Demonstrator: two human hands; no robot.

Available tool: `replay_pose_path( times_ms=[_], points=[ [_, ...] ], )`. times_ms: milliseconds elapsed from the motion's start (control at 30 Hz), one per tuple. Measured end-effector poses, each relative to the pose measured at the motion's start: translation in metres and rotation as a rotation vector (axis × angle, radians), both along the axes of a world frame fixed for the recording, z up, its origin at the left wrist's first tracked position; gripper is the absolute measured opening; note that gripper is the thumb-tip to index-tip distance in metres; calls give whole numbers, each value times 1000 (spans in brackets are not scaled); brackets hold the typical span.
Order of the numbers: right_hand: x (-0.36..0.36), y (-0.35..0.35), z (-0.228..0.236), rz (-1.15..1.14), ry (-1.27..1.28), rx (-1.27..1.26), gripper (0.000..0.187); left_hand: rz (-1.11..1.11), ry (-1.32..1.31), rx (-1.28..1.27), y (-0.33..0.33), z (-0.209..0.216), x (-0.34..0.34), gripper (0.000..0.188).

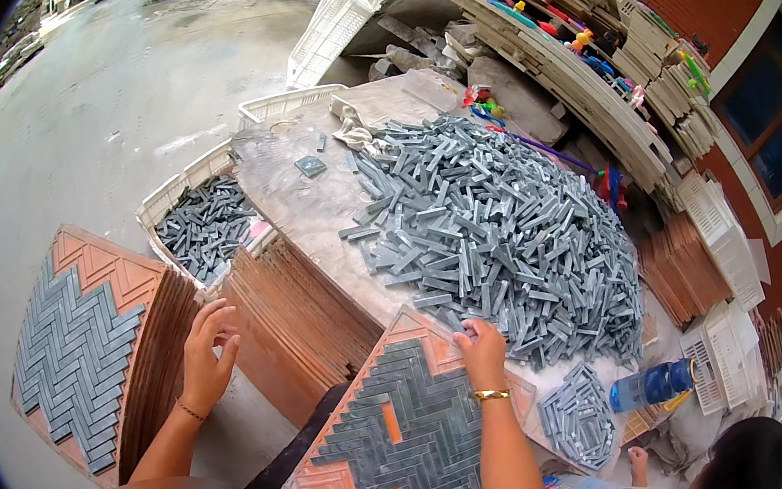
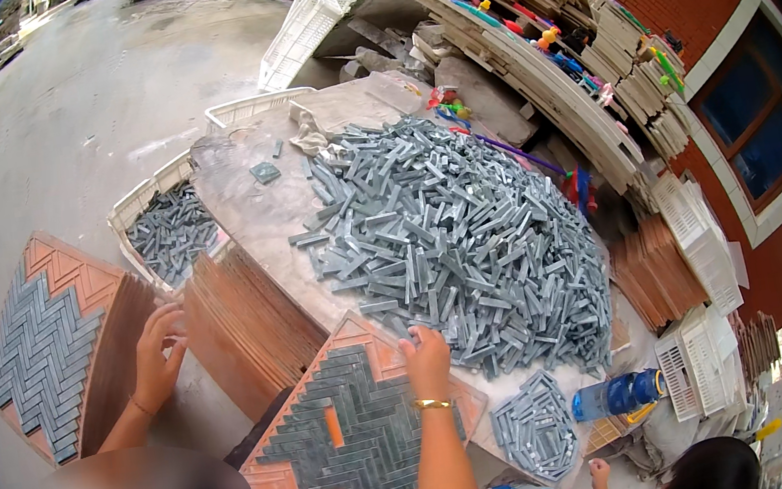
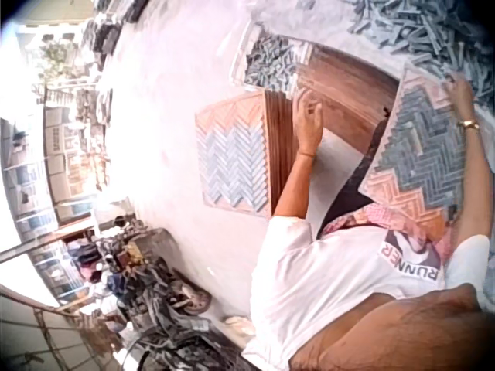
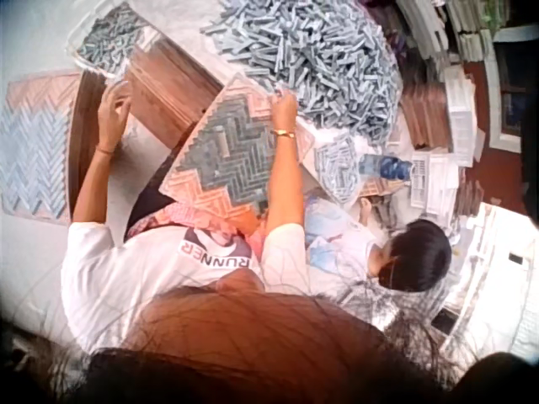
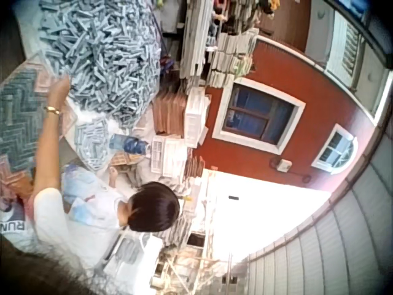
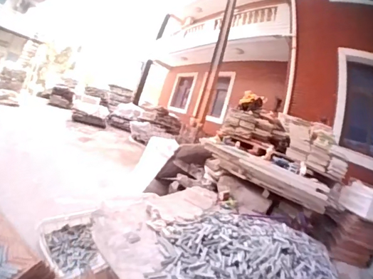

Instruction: The person arranges small rectangular tiles on a flat board to form a herringbone pattern. They pick tiles from a nearby pile, place them one by one, and occasionally adjust the board's position. A child is present nearby but does not assist with the task.

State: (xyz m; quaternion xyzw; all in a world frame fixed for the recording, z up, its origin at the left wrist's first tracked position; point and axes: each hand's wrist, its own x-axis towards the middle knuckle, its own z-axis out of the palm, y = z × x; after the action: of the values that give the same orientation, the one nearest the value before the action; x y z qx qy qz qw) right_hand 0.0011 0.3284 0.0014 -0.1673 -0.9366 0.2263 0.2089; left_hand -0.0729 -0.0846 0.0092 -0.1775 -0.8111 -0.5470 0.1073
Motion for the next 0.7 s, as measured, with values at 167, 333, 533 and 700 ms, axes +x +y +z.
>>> replay_pose_path(
  times_ms=[167, 333, 533, 700],
  points=[
    [19, -13, 17, 26, -27, -717, 22, 42, -165, 98, -5, -28, 31, 34],
    [59, -52, 36, 128, -74, -1299, 19, 29, -219, 86, 7, -39, 39, 30],
    [88, -97, 25, 85, -206, -779, 17, -74, -202, 89, 34, -28, 47, 28],
    [98, -128, 24, 97, -285, -579, 17, -133, -223, 82, 43, -28, 60, 28]
  ],
)
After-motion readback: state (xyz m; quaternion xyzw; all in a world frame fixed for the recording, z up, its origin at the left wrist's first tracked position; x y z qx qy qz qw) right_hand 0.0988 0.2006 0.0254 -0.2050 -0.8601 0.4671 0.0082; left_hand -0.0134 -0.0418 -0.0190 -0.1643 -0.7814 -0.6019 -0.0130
